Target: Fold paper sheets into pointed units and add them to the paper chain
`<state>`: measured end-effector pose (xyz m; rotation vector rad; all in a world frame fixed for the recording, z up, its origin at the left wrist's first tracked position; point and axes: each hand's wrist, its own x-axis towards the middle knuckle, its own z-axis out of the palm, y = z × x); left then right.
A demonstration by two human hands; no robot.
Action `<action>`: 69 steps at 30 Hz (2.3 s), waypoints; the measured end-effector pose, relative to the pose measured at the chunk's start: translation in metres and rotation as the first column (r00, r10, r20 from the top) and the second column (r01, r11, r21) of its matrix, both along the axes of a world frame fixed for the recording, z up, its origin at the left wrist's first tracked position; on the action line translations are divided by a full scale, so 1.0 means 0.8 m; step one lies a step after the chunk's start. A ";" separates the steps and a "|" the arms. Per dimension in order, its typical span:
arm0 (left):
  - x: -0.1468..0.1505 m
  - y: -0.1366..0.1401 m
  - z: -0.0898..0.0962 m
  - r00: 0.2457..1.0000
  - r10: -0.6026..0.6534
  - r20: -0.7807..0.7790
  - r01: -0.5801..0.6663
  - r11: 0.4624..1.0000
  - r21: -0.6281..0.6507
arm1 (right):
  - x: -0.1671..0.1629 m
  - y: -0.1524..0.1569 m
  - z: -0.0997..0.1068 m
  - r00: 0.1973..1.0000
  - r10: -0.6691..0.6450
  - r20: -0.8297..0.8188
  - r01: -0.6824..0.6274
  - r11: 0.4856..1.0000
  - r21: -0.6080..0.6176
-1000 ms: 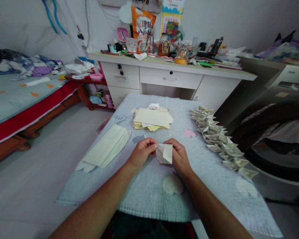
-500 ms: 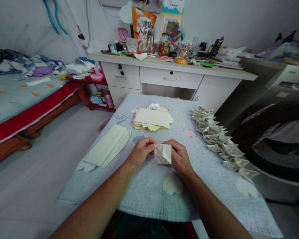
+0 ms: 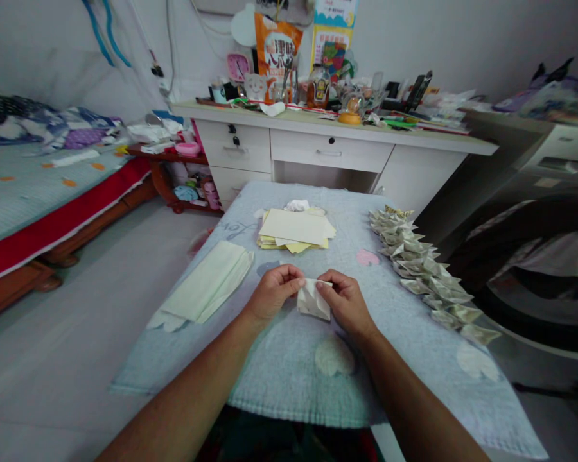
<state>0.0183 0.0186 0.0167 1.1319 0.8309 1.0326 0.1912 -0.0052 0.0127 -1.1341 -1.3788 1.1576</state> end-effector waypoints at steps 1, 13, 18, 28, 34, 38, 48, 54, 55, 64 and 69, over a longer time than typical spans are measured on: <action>0.000 0.000 0.000 1.000 -0.008 0.015 0.008 1.000 0.002 | -0.001 0.000 -0.001 1.000 -0.008 -0.025 0.008 1.000 -0.008; 0.005 0.000 -0.010 0.999 -0.002 -0.043 0.002 1.000 -0.001 | -0.006 0.002 0.002 0.990 -0.053 -0.128 0.048 0.998 -0.042; 0.003 -0.001 -0.004 0.998 0.012 -0.055 -0.013 1.000 -0.007 | -0.003 0.004 0.001 0.989 -0.039 -0.146 0.031 0.998 -0.057; 0.005 -0.002 -0.005 0.998 0.043 0.045 -0.042 0.999 -0.011 | -0.001 0.005 -0.005 0.984 0.014 -0.179 -0.039 0.990 -0.136; 0.001 -0.004 -0.010 0.993 -0.080 -0.086 0.095 0.976 0.197 | -0.001 0.008 -0.004 0.983 -0.061 -0.171 0.041 0.992 -0.123; 0.002 -0.003 -0.013 0.960 -0.047 -0.276 0.143 0.930 0.339 | 0.000 0.008 -0.006 0.986 -0.081 -0.146 0.062 0.990 -0.128; 0.003 0.000 -0.015 0.939 0.049 -0.342 0.093 0.917 0.387 | -0.003 0.006 -0.008 0.968 0.059 -0.243 -0.098 0.984 -0.150; 0.002 0.001 -0.018 0.940 0.028 -0.340 0.113 0.915 0.388 | -0.001 0.009 -0.014 0.972 0.102 -0.210 -0.132 0.982 -0.137; 0.002 0.001 -0.018 0.940 0.024 -0.339 0.116 0.915 0.385 | -0.001 0.009 -0.013 0.972 0.099 -0.211 -0.128 0.983 -0.129; 0.000 -0.001 -0.015 0.946 -0.002 -0.324 0.131 0.917 0.377 | -0.001 0.010 -0.020 0.988 0.062 -0.143 -0.075 0.994 -0.085; 0.001 -0.001 -0.014 0.942 0.004 -0.336 0.126 0.923 0.363 | 0.000 0.010 -0.022 0.991 0.092 -0.102 -0.099 0.993 -0.061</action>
